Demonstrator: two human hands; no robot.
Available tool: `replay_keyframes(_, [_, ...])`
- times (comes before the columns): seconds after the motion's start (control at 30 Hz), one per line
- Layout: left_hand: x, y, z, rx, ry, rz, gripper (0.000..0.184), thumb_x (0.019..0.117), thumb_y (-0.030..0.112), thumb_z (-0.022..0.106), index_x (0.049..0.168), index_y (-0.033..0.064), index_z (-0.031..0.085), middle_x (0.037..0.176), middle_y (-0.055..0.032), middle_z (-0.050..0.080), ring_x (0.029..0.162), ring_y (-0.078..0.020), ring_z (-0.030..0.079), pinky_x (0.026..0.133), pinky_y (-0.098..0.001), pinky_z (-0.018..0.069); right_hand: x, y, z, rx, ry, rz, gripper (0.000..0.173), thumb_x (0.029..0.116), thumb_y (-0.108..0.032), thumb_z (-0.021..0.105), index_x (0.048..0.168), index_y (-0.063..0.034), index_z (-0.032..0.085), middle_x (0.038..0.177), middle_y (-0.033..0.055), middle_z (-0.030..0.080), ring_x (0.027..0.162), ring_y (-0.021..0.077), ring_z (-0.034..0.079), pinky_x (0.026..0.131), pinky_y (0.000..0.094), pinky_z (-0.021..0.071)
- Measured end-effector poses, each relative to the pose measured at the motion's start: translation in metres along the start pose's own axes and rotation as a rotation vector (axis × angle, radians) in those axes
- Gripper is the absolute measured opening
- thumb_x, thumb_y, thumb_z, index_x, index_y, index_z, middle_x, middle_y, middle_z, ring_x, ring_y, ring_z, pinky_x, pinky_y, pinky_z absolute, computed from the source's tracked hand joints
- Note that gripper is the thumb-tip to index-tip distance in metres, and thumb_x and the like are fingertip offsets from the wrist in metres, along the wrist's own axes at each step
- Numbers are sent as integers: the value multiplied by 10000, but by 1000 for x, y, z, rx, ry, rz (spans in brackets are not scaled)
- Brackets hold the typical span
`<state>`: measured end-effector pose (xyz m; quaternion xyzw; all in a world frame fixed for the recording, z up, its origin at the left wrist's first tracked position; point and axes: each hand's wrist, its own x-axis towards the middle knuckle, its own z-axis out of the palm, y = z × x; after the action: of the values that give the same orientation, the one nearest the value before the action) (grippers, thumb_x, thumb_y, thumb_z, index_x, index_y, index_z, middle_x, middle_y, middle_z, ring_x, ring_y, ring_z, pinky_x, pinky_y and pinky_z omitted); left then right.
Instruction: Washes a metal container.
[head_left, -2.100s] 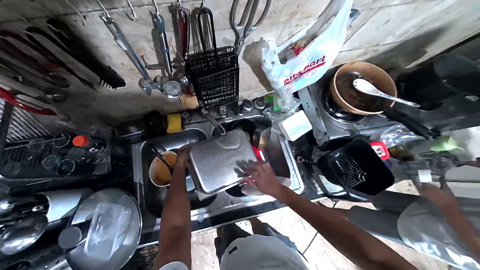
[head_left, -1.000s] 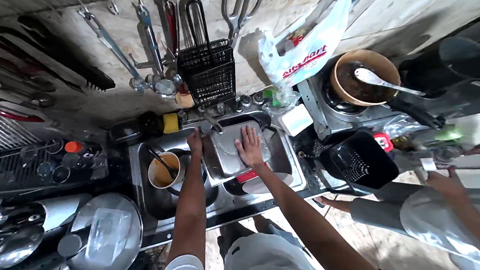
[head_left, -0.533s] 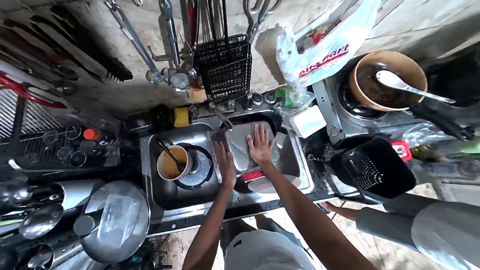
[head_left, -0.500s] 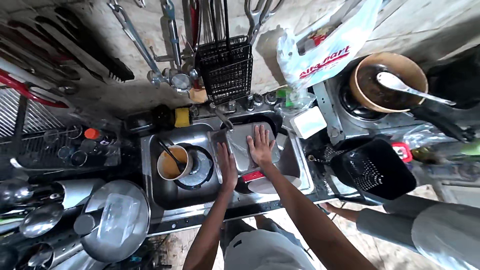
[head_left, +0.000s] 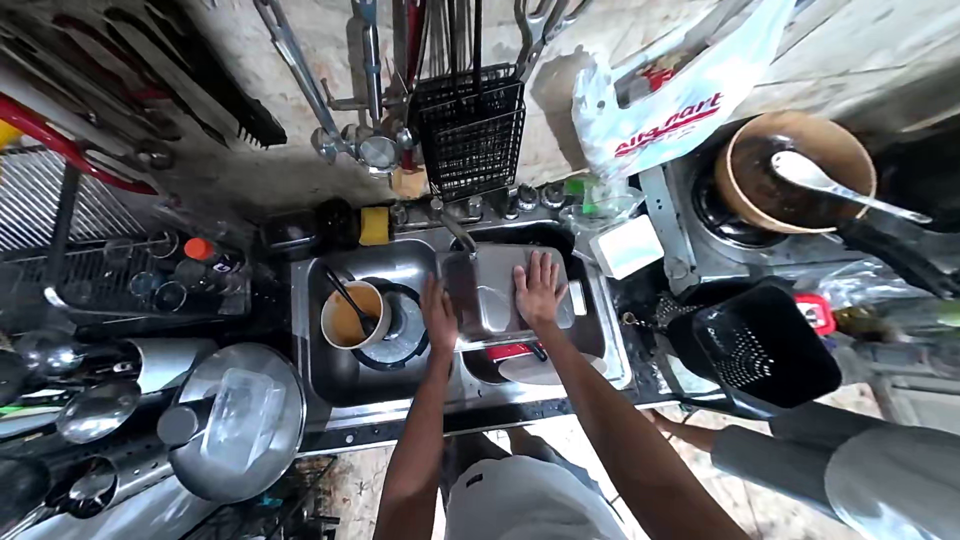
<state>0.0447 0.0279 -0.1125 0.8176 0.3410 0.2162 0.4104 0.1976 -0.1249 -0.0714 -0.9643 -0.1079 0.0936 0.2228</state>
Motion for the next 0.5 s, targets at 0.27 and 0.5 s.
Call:
replay_keyframes(0.27, [-19, -24, -12, -195, -195, -296, 367, 1034, 172, 543, 1341, -21, 597, 1151, -196, 698, 1041, -253, 689, 949, -423, 559, -7, -3, -3, -23, 1, 98, 713, 1026, -705, 198, 1649, -362, 240, 1739, 78, 137, 1603, 324, 109, 1222, 713, 40])
replay_keyframes(0.5, [-37, 2, -12, 205, -153, -152, 385, 1047, 104, 483, 1400, -31, 556, 1248, -253, 658, 1120, -358, 682, 1002, -475, 550, -8, -6, 3, -57, 41, 115, 699, 1036, -682, 192, 1646, -347, 262, 1734, 102, 152, 1598, 339, 128, 1225, 708, 58])
